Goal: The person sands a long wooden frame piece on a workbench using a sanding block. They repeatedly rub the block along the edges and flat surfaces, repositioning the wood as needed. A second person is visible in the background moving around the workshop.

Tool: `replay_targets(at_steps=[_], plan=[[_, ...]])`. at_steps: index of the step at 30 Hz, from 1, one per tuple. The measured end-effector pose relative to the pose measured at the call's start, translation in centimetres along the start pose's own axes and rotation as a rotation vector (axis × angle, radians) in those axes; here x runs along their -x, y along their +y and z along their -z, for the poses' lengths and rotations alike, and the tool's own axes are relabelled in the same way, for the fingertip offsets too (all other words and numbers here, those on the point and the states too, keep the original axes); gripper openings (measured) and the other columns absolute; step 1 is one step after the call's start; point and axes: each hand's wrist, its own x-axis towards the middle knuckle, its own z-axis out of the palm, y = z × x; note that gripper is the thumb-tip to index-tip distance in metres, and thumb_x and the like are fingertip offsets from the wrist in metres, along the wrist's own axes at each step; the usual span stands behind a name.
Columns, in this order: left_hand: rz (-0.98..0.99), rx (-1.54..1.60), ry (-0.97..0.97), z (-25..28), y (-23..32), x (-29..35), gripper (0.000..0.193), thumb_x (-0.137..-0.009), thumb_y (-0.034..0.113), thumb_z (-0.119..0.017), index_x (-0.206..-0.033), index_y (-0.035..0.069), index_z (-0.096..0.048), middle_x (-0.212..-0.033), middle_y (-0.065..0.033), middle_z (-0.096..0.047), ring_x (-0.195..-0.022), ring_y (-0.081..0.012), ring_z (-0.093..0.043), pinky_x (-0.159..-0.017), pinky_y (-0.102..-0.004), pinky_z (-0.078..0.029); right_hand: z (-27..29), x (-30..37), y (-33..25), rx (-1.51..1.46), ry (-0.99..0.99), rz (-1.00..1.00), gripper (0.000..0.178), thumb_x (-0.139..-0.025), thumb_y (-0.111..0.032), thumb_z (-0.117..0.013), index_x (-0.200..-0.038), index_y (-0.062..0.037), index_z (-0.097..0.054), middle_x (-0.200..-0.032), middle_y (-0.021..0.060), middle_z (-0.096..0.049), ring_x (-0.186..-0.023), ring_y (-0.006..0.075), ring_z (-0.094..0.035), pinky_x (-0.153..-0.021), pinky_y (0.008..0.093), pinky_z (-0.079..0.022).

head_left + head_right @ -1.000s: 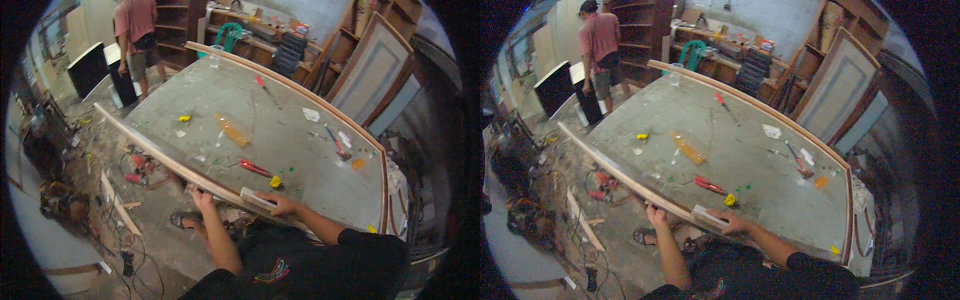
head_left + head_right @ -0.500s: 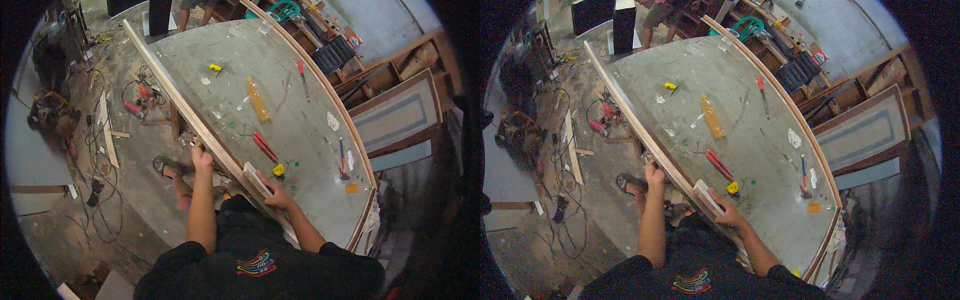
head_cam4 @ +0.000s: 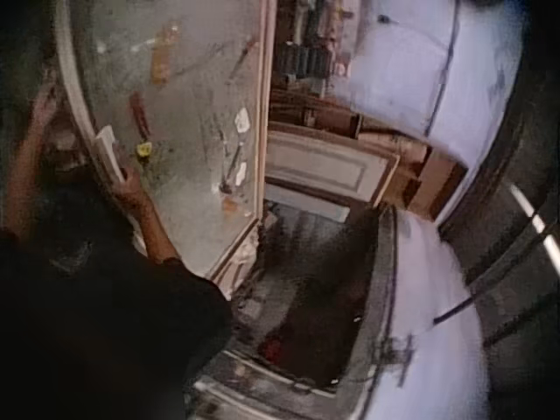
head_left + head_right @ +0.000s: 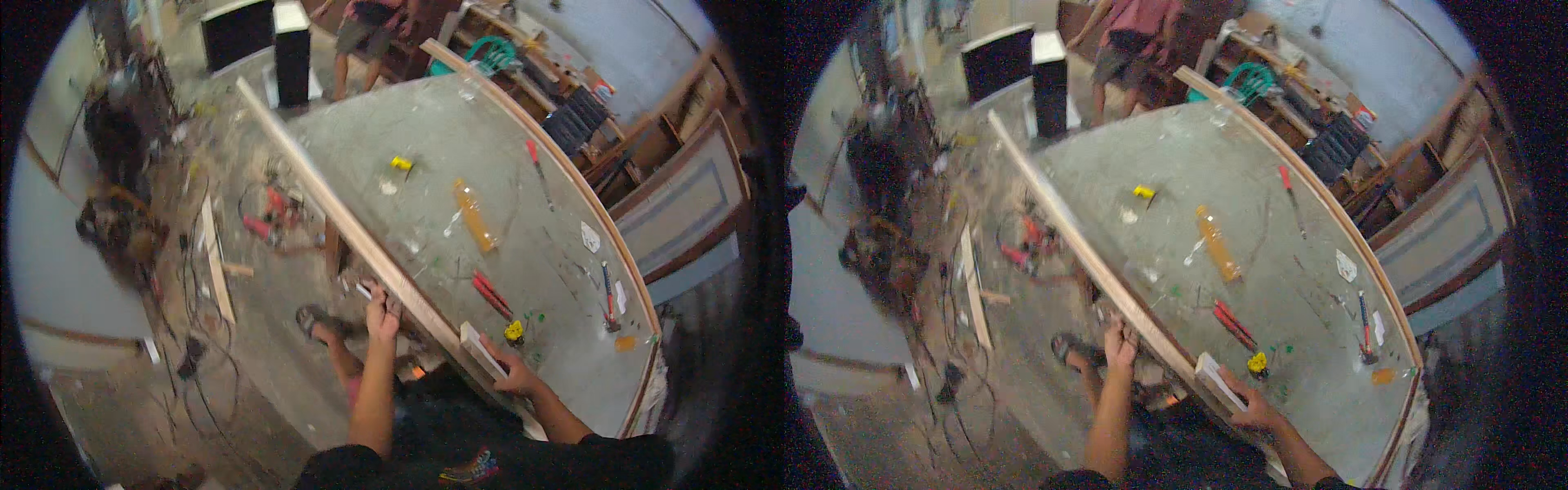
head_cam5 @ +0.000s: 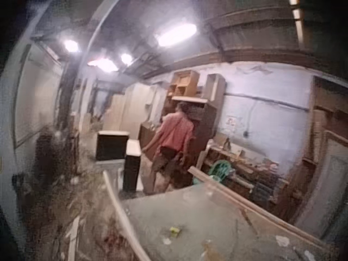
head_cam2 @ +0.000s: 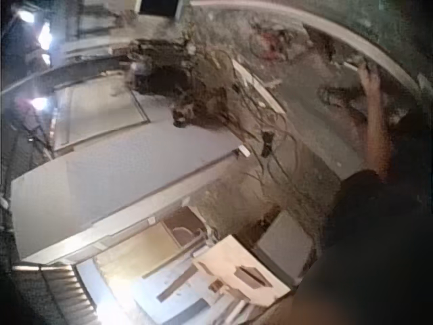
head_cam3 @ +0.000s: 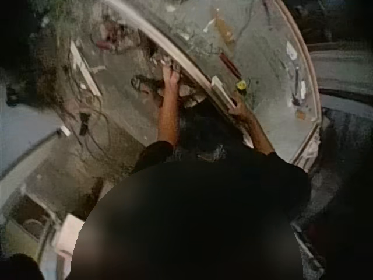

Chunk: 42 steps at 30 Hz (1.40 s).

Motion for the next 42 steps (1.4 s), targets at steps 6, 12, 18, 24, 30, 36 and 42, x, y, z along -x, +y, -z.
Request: replay_targets(at_steps=[6, 12, 18, 24, 30, 36, 42], plan=[[-0.186, -0.344, 0.572, 10.6, 6.8, 17.8, 0.016, -0.097, 0.007, -0.063, -0.106, 0.015, -0.054, -0.096, -0.0012, -0.059, -0.084, -0.0162, -0.058, -0.071, -0.031, -0.05, 0.4, -0.1, 0.2, -0.035, -0.029, -0.071, 0.12, -0.063, -0.048, -0.084, -0.161, -0.0046, -0.031, -0.162, 0.0133, -0.041, -0.144, 0.0217, -0.043, -0.118, 0.0359, -0.032], [-0.678, -0.494, 0.857, 7.8, 25.7, 58.1, 0.019, -0.097, 0.027, -0.059, -0.095, 0.01, -0.067, -0.091, -0.0049, -0.065, -0.073, -0.0225, -0.062, -0.067, -0.0383, -0.051, -0.3, -0.8, 0.0, -0.002, 0.039, -0.007, 0.114, -0.062, -0.031, -0.076, -0.161, 0.001, -0.028, -0.158, 0.0133, -0.047, -0.141, 0.0211, -0.048, -0.119, 0.0347, -0.032], [-0.644, -1.122, 1.94, 0.2, 33.4, 61.7, 0.022, -0.09, 0.027, -0.068, -0.1, 0.007, -0.069, -0.094, -0.0058, -0.068, -0.081, -0.0225, -0.064, -0.076, -0.0372, -0.052, -0.5, -4.5, -1.9, -0.081, -0.04, 0.033, 0.103, -0.066, -0.021, -0.074, -0.159, 0.0002, -0.033, -0.163, 0.0215, -0.035, -0.149, 0.0267, -0.039, -0.12, 0.0359, -0.031], [-0.113, -1.911, 1.552, 5.5, 26.3, 36.1, 0.031, -0.084, 0.027, -0.077, -0.104, 0.005, -0.072, -0.097, -0.0067, -0.07, -0.088, -0.0226, -0.066, -0.084, -0.0361, -0.054, -1.8, -16.8, -4.4, -0.023, -0.056, 0.246, 0.108, -0.062, -0.022, -0.077, -0.158, 0.0001, -0.033, -0.167, 0.0221, -0.027, -0.157, 0.0286, -0.021, -0.127, 0.0386, -0.015], [-0.333, -1.411, 0.602, -6.0, 17.2, -1.6, 0.058, -0.103, 0.046, -0.06, -0.138, 0.001, -0.052, -0.133, -0.0142, -0.059, -0.108, -0.0207, -0.061, -0.085, -0.033, -0.053, -3.1, -30.3, -9.9, 0.0, -0.086, 0.33, 0.115, -0.056, -0.015, -0.072, -0.161, 0.0003, -0.027, -0.169, 0.0175, -0.025, -0.157, 0.0256, -0.021, -0.127, 0.0376, -0.015], [-0.539, -1.062, 0.399, -20.4, 21.6, -24.5, 0.071, -0.108, 0.061, -0.029, -0.156, 0.01, -0.04, -0.158, -0.0092, -0.042, -0.144, -0.0261, -0.04, -0.117, -0.0442, -0.033, -5.7, -45.4, -16.1, -0.054, -0.046, 0.361, 0.109, -0.057, -0.012, -0.071, -0.158, 0.0002, -0.033, -0.168, 0.0226, -0.023, -0.158, 0.0315, -0.016, -0.128, 0.0391, -0.013], [-0.57, -0.895, 0.331, -22.5, 21.3, -27.9, 0.083, -0.105, 0.069, -0.014, -0.162, 0.012, -0.033, -0.168, -0.0054, -0.029, -0.153, -0.0251, -0.027, -0.126, -0.0333, -0.014, -8.7, -63.4, -22.8, -0.132, -0.025, 0.336, 0.106, -0.061, -0.007, -0.073, -0.159, -0.0014, -0.033, -0.167, 0.0238, -0.024, -0.158, 0.0318, -0.017, -0.126, 0.0356, -0.02]])
